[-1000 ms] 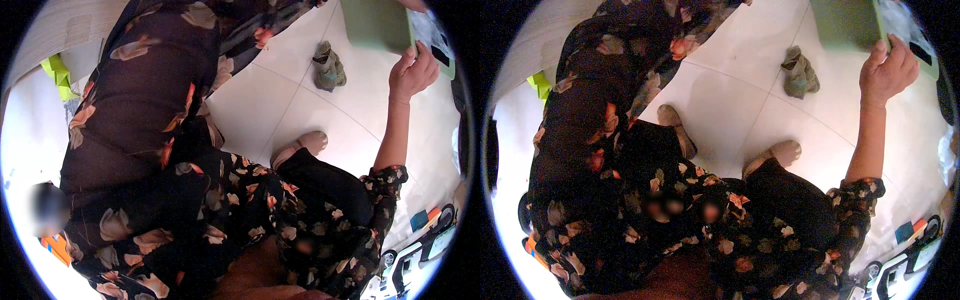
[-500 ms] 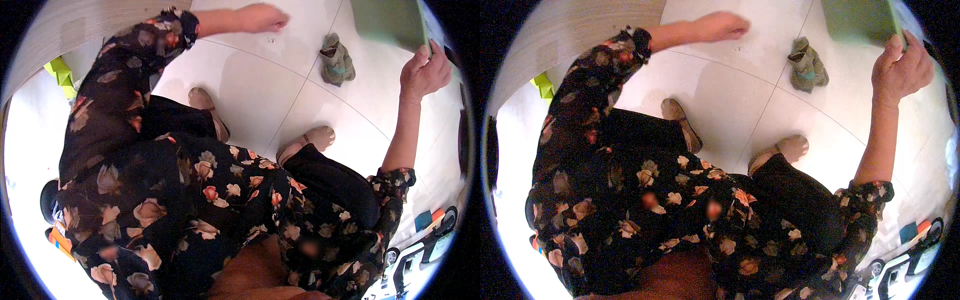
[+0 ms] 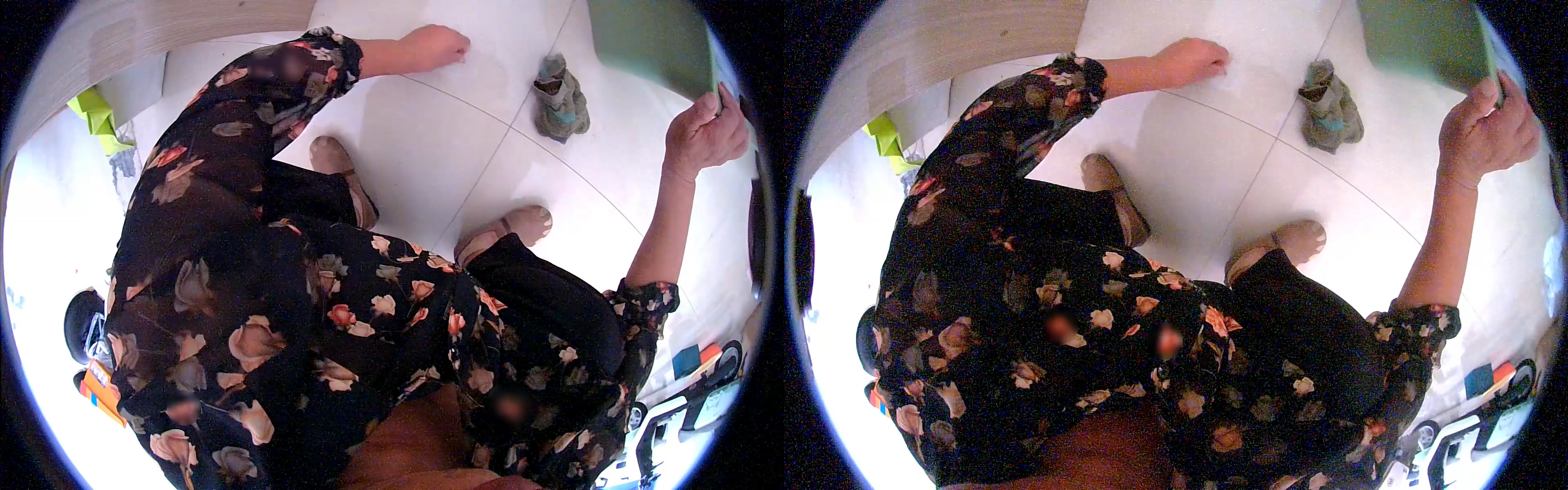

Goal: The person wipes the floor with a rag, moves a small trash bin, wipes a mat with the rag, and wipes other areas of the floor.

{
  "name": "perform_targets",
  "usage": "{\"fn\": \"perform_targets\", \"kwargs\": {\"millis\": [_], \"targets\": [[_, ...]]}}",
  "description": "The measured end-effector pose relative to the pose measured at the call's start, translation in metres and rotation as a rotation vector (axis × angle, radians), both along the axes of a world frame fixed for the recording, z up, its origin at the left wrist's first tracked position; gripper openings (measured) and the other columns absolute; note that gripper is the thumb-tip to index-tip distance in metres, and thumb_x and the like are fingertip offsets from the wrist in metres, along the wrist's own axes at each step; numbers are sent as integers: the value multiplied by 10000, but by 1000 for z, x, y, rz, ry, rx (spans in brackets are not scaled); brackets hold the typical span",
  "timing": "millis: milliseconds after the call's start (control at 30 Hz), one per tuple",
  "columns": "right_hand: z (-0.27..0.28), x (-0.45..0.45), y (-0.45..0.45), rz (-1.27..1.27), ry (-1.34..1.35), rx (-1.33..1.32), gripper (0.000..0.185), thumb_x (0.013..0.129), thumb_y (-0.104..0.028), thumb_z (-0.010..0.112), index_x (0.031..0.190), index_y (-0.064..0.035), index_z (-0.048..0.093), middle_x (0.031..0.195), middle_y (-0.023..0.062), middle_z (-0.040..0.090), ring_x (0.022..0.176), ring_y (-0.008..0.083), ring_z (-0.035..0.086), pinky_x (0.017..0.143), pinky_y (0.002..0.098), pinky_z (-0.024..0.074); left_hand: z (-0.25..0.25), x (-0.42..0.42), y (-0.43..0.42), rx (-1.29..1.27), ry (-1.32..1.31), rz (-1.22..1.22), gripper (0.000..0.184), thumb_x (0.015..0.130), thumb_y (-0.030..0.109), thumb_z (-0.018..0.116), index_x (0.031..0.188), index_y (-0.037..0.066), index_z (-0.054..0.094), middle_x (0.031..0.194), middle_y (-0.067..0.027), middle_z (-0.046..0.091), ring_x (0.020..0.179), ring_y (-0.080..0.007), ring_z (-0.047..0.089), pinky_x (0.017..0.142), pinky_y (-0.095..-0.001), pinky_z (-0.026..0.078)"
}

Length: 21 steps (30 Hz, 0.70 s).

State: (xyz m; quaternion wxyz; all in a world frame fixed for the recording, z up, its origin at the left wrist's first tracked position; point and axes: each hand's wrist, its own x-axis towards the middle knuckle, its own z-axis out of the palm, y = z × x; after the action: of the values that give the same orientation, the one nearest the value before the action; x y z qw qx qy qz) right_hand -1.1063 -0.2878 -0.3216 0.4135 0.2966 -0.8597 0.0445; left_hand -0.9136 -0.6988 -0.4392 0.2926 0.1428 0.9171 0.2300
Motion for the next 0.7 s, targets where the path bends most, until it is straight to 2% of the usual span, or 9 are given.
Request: {"fn": "perform_targets", "kwargs": {"millis": [100,133,233,433,700], "targets": [[2,-4,1,-5,10,41,475,1006,-477,370,988,-131,694,912,0,653,885,216,548,871,370,353,3,-10,-10,48,253,80,183,867,153,592,1015,49,619,1019,-135,627,979,-329,612,819,-442,497],[2,-5,2,-15,15,49,474,1007,-476,368,988,-132,694,908,1,653,885,215,548,872,369,350,5,-14,-9,6,252,100,236,853,144,615,1067,47,598,1068,-126,595,997,-322,600,860,-427,498],[-2,-6,4,-10,1,-2,450,981,-499,408,984,-151,693,900,14,652,894,227,553,861,389,353,0,-15,-5,84,221,37,264,837,156,639,1065,33,588,1059,-123,586,996,-326,593,884,-426,500],[2,-3,5,-13,-4,24,457,990,-488,394,987,-144,693,913,16,652,911,224,548,872,376,346,7,5,5,3,249,-284,166,826,101,600,966,14,583,1026,-132,560,1020,-312,574,867,-398,517],[4,2,-2,-52,-33,54,452,1003,-465,381,1010,-127,681,930,31,654,897,227,558,852,380,367,6,3,20,-127,236,-491,100,798,35,570,894,9,583,966,-130,578,957,-316,611,819,-410,542]]}}
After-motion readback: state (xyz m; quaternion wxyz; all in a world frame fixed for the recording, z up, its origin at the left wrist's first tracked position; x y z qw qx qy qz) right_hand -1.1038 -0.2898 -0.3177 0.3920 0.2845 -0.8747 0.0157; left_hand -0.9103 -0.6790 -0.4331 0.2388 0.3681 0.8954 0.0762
